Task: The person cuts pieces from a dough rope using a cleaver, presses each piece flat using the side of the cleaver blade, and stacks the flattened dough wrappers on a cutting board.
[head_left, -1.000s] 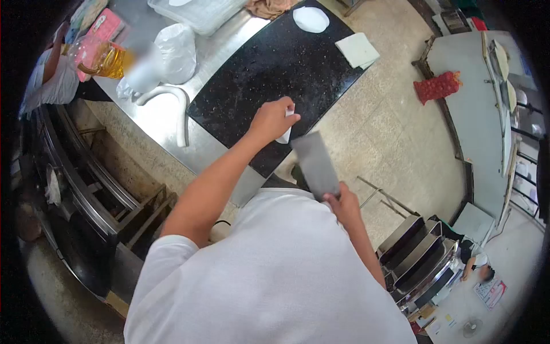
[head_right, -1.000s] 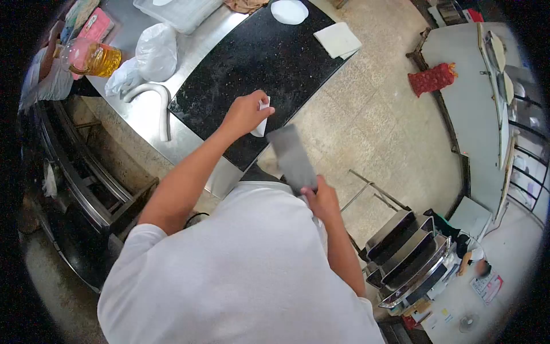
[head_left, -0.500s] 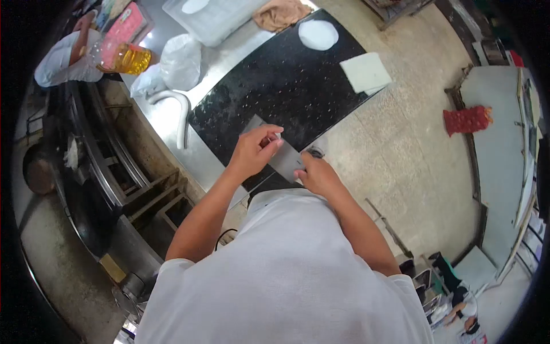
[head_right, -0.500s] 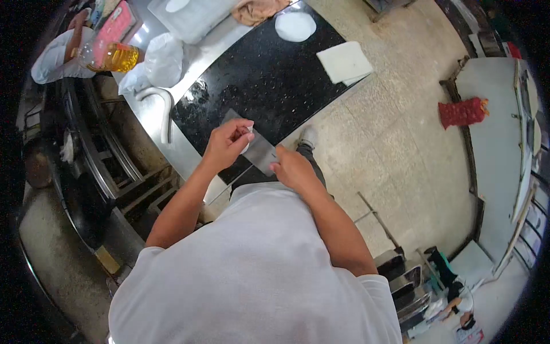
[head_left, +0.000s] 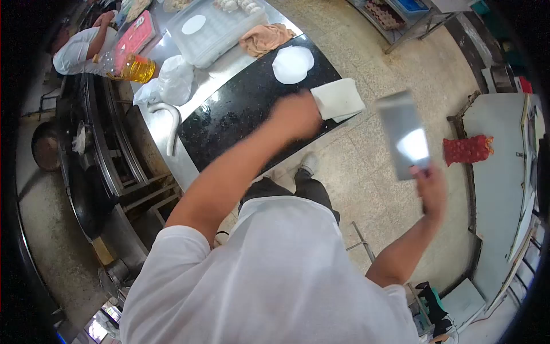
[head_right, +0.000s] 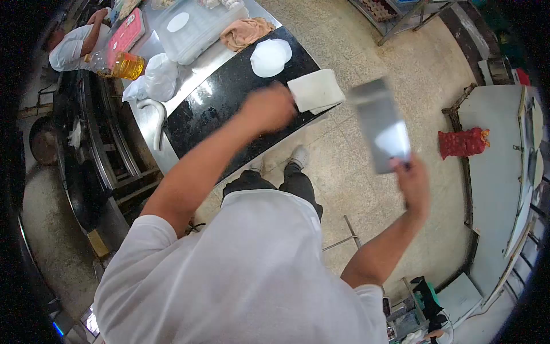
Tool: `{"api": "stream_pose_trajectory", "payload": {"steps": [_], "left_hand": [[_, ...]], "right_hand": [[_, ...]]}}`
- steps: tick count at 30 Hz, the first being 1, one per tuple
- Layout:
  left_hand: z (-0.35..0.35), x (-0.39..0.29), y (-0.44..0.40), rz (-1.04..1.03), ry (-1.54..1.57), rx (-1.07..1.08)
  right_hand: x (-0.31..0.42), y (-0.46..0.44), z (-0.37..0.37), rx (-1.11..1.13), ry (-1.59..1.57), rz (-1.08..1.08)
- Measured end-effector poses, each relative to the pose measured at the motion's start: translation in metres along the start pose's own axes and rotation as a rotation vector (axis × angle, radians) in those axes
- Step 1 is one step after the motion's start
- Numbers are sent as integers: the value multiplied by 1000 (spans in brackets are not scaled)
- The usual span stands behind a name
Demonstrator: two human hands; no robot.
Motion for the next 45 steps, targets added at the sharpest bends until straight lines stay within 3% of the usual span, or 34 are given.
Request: {"api": "stream_pose_trajectory", "payload": {"steps": [1, 2, 3, 5, 8, 10, 11, 13, 14, 16, 20, 23, 24, 25, 27, 29, 30, 31, 34, 35, 37, 38, 40, 45], "left_hand": [[-35, -35, 13, -120, -55, 341], [-90, -64, 34, -315, -30, 479], [-116, -99, 66, -378, 99, 610], [-163, -164, 121, -533, 9, 1082], [-171, -205, 147, -526, 181, 1260], [-182, -219, 149, -810, 451, 1335], [-182, -211, 145, -804, 446, 1327], [-146, -197, 149, -1001, 648, 1288], [-132, -189, 149, -994, 642, 1288], [-105, -168, 140, -405, 370, 1239], [-134, -180, 158, -558, 172, 1127], [-139, -164, 161, -753, 543, 1094], [-115, -135, 157, -446, 726, 1158], [-95, -102, 158, -128, 895, 1197], [-74, -37, 150, -327, 1047, 714], [-39, 25, 162, -194, 957, 478], [-32, 58, 169, -142, 901, 331], [-30, 95, 178, -90, 839, 186], [-25, 202, 213, 65, 824, -258], [-28, 236, 224, 96, 789, -398], [-22, 302, 250, 208, 721, -803], [-24, 327, 258, 214, 739, -803], [-14, 368, 276, 258, 474, -1217], [-10, 432, 257, 96, 445, -1085]], "right_hand": [[7, -7, 32, -112, -46, -8], [15, -17, 64, -167, -13, 15], [22, -27, 95, -223, 21, 36], [40, -45, 146, -366, 92, 41], [70, -48, 184, -501, -1, 101], [72, -41, 182, -475, -95, 65], [75, -42, 182, -503, -107, 118], [83, -40, 181, -533, -125, 181], [86, -34, 178, -595, -98, 183], [86, -33, 177, -650, -64, 187], [94, -35, 172, -671, -112, 259], [123, -10, 144, -764, -176, 249], [125, -4, 135, -846, -271, 228], [119, -9, 119, -771, -492, 335], [107, -23, 69, -520, -895, 665], [98, -37, -15, -239, -1143, 794], [104, -35, -58, -159, -1245, 685], [85, -52, -116, -75, -1408, 420], [59, -62, -250, 129, -1111, -257], [63, -47, -266, 143, -1156, -380], [76, -17, -273, 127, -1113, -340], [86, -2, -277, 134, -1108, -324], [103, 34, -279, 121, -1068, -321], [188, 112, -326, 280, -514, -123]]}}
Point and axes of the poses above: each hand's wrist, its own y-axis away from the middle knuckle, its own z-axis out of the back of the hand, x = y × z, the point moved 5 cm from there along -y, towards the middle knuckle, and after that the axes turned 15 degrees about y, right-handed, at the moved point
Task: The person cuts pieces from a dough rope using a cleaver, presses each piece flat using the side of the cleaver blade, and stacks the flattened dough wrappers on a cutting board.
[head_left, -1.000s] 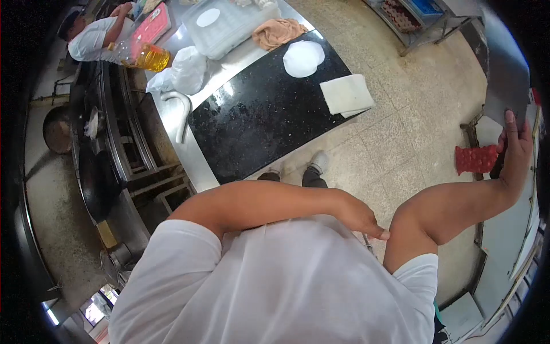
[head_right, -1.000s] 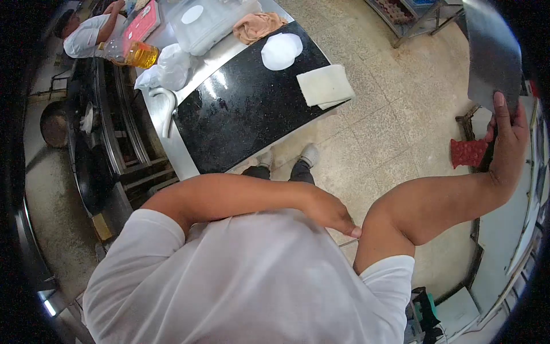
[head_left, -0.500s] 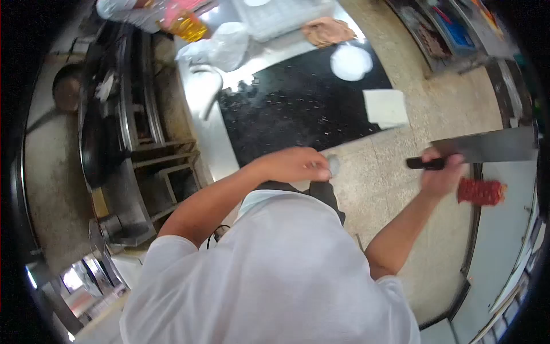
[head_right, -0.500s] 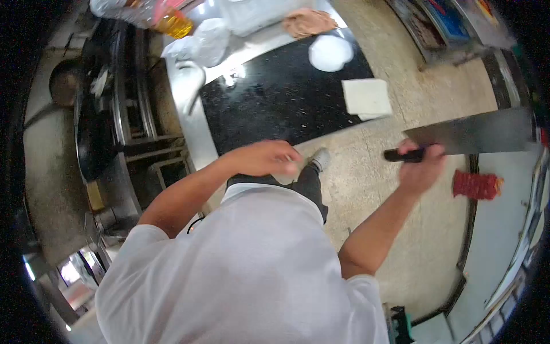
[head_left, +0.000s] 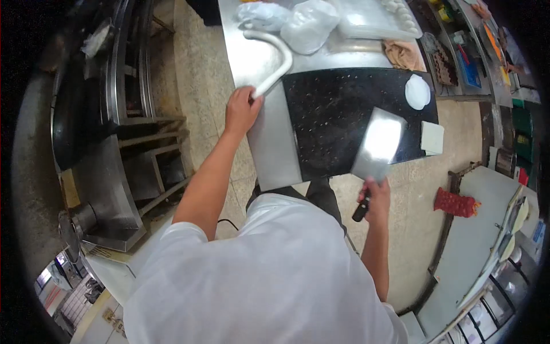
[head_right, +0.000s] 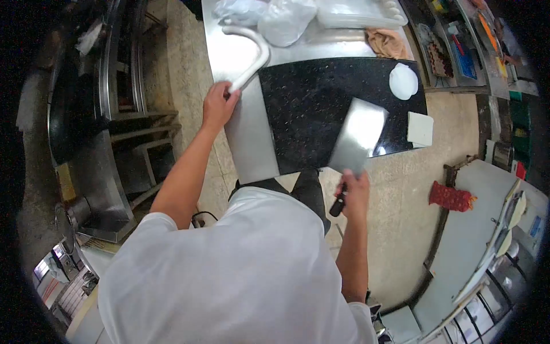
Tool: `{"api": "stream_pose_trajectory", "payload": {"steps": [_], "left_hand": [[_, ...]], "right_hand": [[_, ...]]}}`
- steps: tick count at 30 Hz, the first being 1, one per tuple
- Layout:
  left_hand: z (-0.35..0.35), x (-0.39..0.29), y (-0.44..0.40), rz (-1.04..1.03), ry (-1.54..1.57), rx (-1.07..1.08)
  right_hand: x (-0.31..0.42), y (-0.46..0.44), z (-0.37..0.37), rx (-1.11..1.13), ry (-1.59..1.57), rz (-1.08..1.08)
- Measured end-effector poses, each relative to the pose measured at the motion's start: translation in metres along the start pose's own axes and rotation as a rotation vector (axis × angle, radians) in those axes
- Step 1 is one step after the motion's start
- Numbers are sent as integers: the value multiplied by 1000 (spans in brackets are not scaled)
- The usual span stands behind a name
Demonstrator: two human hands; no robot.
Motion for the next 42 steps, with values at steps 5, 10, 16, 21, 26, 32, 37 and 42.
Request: {"api": "stream_pose_trajectory", "payload": {"steps": [5, 10, 16, 21, 26, 32, 37, 42], "left_hand": [[21, 5, -23, -18, 103, 82], [28, 12, -22, -216, 41, 201], [37, 21, -34, 22, 343, 257], [35, -56, -18, 126, -161, 447], [-89, -162, 66, -532, -369, 945], [-191, -205, 83, -646, -345, 877], [-218, -221, 66, -679, -284, 950], [-225, -218, 58, -649, -284, 966]], "right_hand": [[101, 41, -135, -31, 1010, 736], [129, 24, -230, 123, 1284, 746], [84, 34, -199, 235, 1239, 659], [26, 64, -94, 326, 824, 516], [-43, 105, 27, 69, 572, 330], [-7, 107, 142, -396, 111, 431], [17, -78, 164, -503, -132, 457], [1, -107, 135, -226, -399, -53]]}}
Point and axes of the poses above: each hand's wrist, its own y-axis away from the middle knuckle, its own z-axis out of the back of the hand, x = y × z, the point moved 5 cm from there along -y, towards the middle knuckle, and after that the axes turned 15 degrees about y, right-handed, at the moved point
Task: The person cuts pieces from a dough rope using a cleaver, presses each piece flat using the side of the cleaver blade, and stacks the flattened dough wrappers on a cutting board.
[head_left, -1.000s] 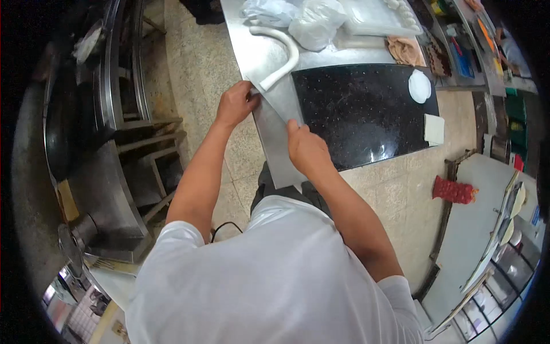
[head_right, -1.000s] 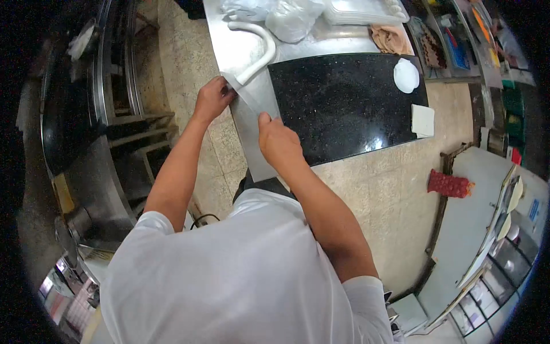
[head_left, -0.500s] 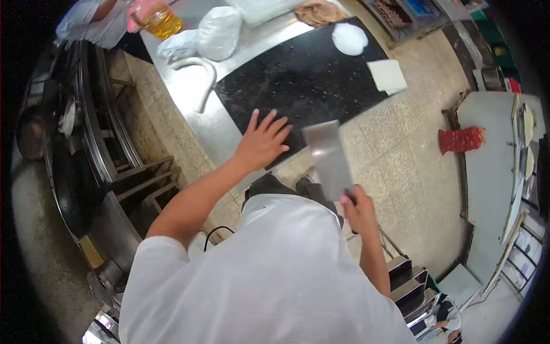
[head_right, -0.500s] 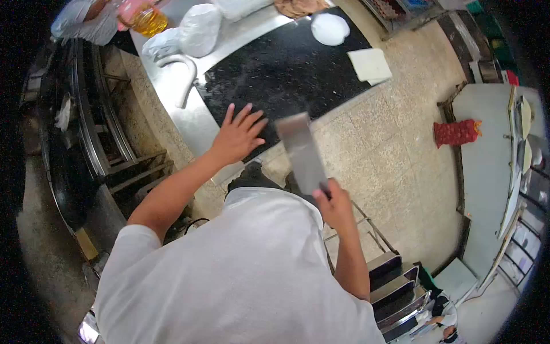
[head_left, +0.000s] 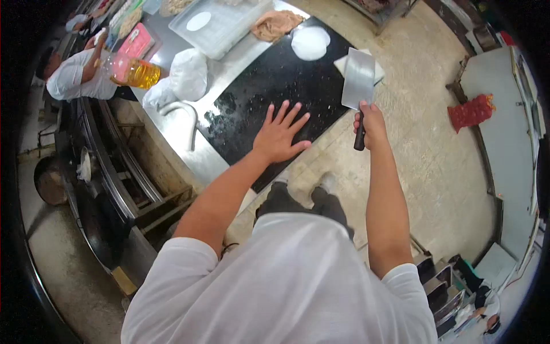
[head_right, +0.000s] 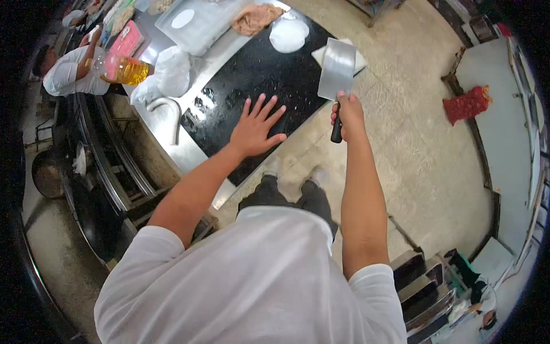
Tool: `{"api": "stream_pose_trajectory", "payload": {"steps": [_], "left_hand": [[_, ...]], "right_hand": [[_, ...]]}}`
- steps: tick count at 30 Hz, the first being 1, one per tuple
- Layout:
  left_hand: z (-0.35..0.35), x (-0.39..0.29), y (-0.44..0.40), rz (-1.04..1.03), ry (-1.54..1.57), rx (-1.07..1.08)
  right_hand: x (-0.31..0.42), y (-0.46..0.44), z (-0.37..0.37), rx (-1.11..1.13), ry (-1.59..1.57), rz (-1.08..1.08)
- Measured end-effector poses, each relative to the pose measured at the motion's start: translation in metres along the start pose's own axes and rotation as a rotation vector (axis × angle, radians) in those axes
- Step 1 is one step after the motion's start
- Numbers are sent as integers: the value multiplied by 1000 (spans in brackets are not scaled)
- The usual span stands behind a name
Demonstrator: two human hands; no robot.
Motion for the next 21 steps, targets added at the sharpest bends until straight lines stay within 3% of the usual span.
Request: {"api": "stream_pose_trajectory", "payload": {"steps": [2, 3, 4, 6, 7, 8, 11, 13, 15, 16, 18, 19, 20, 21], "left_hand": [[2, 4, 0, -35, 96, 46], [5, 11, 0, 1, 356, -73], [8, 8, 6, 16, 359, -60], [20, -11, 13, -175, 178, 32], [-2, -10, 26, -326, 102, 138], [-11, -12, 39, -323, 79, 281], [-14, -4, 25, -350, 160, 252], [-3, -1, 1, -358, -7, 233], [-2, 9, -28, -353, -19, 117], [6, 13, -37, -313, -13, 23], [6, 12, -45, -300, -49, -7], [5, 7, -42, -288, 19, -21], [4, 5, -35, -263, 91, -32], [1, -5, -12, -349, 73, 107]], "right_hand": [[-26, 28, -4, 1, 70, -19], [-38, 49, -11, 93, 347, 7], [-50, 72, -19, 189, 618, 38], [-103, 106, -50, 335, 791, 294], [-119, 127, -69, 421, 862, 380], [-125, 137, -87, 499, 931, 467], [-117, 119, -96, 511, 920, 309], [-91, 99, -93, 630, 936, 139], [-76, 66, -87, 505, 962, 384], [-56, 59, -88, 496, 963, 399], [-42, 54, -81, 499, 1064, 155], [-47, 62, -81, 428, 1077, 280], [-65, 80, -78, 470, 1096, 254], [-80, 105, -77, 518, 1112, 229]]}}
Point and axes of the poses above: each hand's wrist, its own y-axis away from the middle knuckle, its own z-axis out of the back of the hand, x = y × z, the point moved 5 cm from there along -y, towards the middle knuckle, and after that the axes turned 15 degrees about y, right-handed, at the moved point
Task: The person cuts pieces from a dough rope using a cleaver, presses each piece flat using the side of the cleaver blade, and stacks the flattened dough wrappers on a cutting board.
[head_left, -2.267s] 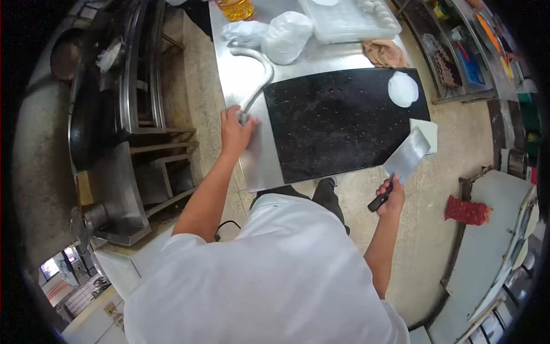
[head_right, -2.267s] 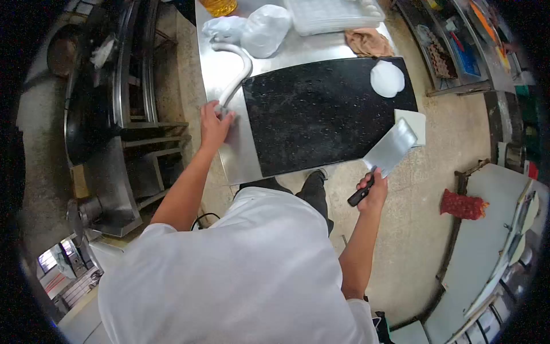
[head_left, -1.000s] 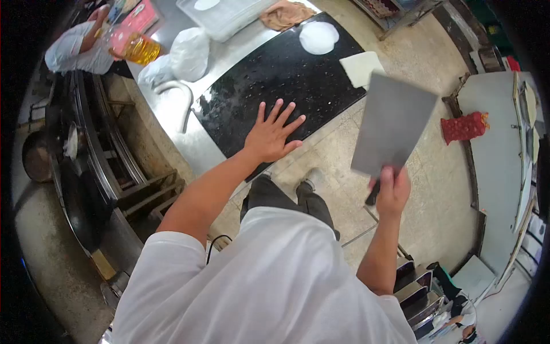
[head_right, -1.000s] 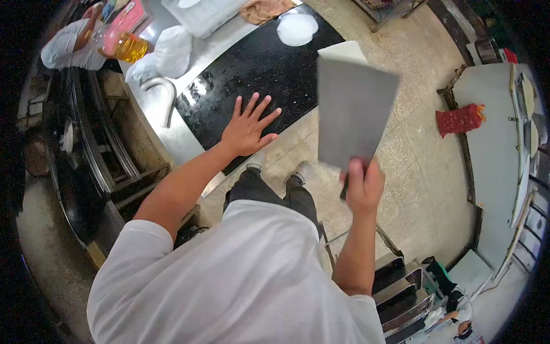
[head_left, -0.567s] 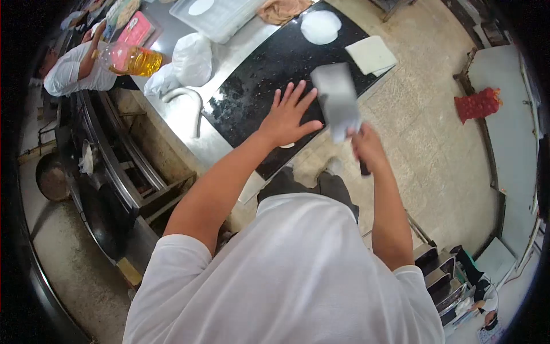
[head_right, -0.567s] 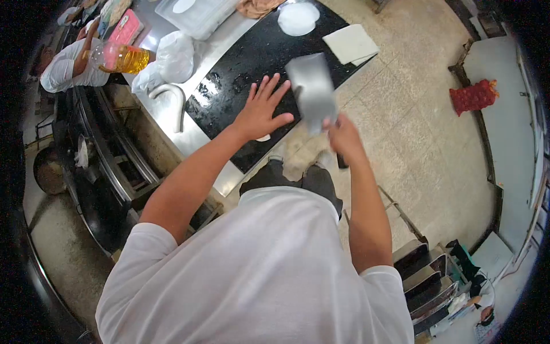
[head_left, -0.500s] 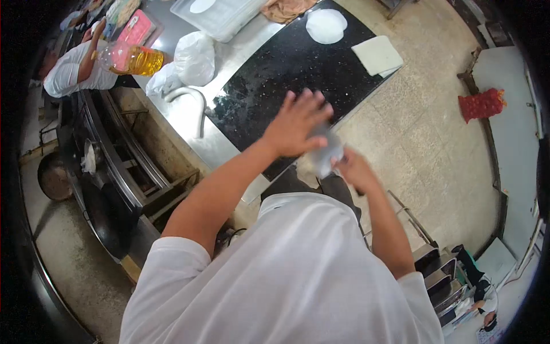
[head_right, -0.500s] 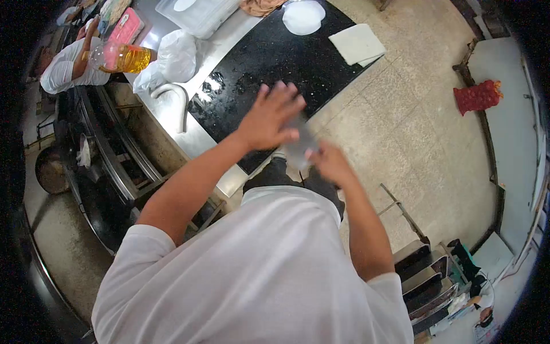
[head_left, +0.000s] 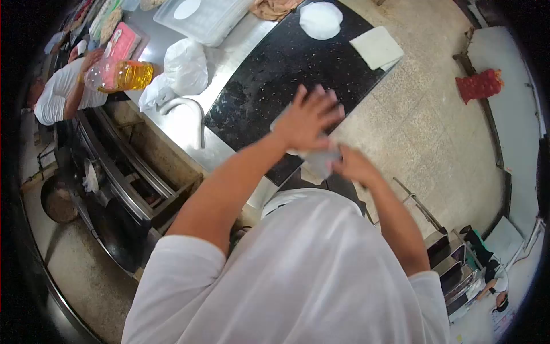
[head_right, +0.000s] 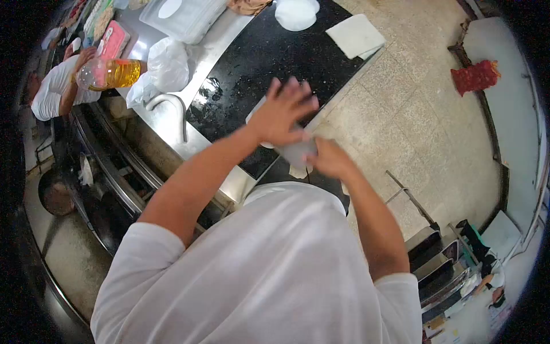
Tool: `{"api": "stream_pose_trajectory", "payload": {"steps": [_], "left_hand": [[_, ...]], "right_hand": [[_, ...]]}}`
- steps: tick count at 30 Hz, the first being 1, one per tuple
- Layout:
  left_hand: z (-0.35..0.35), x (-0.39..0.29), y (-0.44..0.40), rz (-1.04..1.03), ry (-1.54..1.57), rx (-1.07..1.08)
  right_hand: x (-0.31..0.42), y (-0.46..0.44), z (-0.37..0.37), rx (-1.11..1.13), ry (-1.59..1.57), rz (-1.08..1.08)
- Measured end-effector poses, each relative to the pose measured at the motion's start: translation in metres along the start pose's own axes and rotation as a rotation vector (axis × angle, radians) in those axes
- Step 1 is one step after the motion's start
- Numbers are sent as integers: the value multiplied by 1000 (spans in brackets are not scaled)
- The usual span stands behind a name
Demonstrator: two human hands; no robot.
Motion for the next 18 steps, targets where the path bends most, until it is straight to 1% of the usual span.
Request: {"api": "stream_pose_trajectory", "payload": {"steps": [1, 2, 3, 4, 5, 6, 7, 8, 9, 11, 13, 14, 15, 17, 18], "left_hand": [[-5, -11, 19, 15, 8, 7], [-20, -26, 37, -119, 126, 155], [-32, -28, 42, -270, 243, 305], [-33, -21, 33, -285, 260, 316], [-27, -17, 26, -284, 170, 273], [-21, -14, 21, -284, 76, 233], [-16, -12, 17, -295, 84, 245], [-6, -4, 8, -242, 60, 212], [5, 9, -5, -189, 20, 166], [12, 28, -18, -189, -4, 117], [16, 31, -22, -167, -17, 92], [7, 28, -15, -173, 43, 76], [1, 19, -4, -155, 42, 70], [-20, -16, 26, -154, 15, 259], [-22, -19, 24, -152, 14, 258]], "right_hand": [[0, 15, -28, -112, -49, 78], [0, 28, -53, -232, -101, 153], [4, 34, -67, -119, -46, -53], [17, 33, -48, -80, -74, -157], [27, 36, -30, -31, -105, -260], [26, 32, -20, -22, -123, -278], [25, 22, -6, -31, -30, -251], [24, 9, 8, -54, 74, -212], [20, -6, 22, -83, 84, -202], [19, -23, 38, -145, 151, -130], [26, -10, 28, -192, 131, -128], [29, -3, 22, -227, 109, -125], [28, 5, 5, -217, 118, -112], [19, 33, -42, -93, -60, -110], [19, 35, -42, -92, -58, -109]]}}
Point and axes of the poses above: each hand's wrist, its own y-axis away from the middle knuckle, its own z-axis out of the back of the hand, x = y × z, the point moved 5 cm from there along -y, towards the middle knuckle, and after that the axes turned 15 degrees about y, right-handed, at the moved point
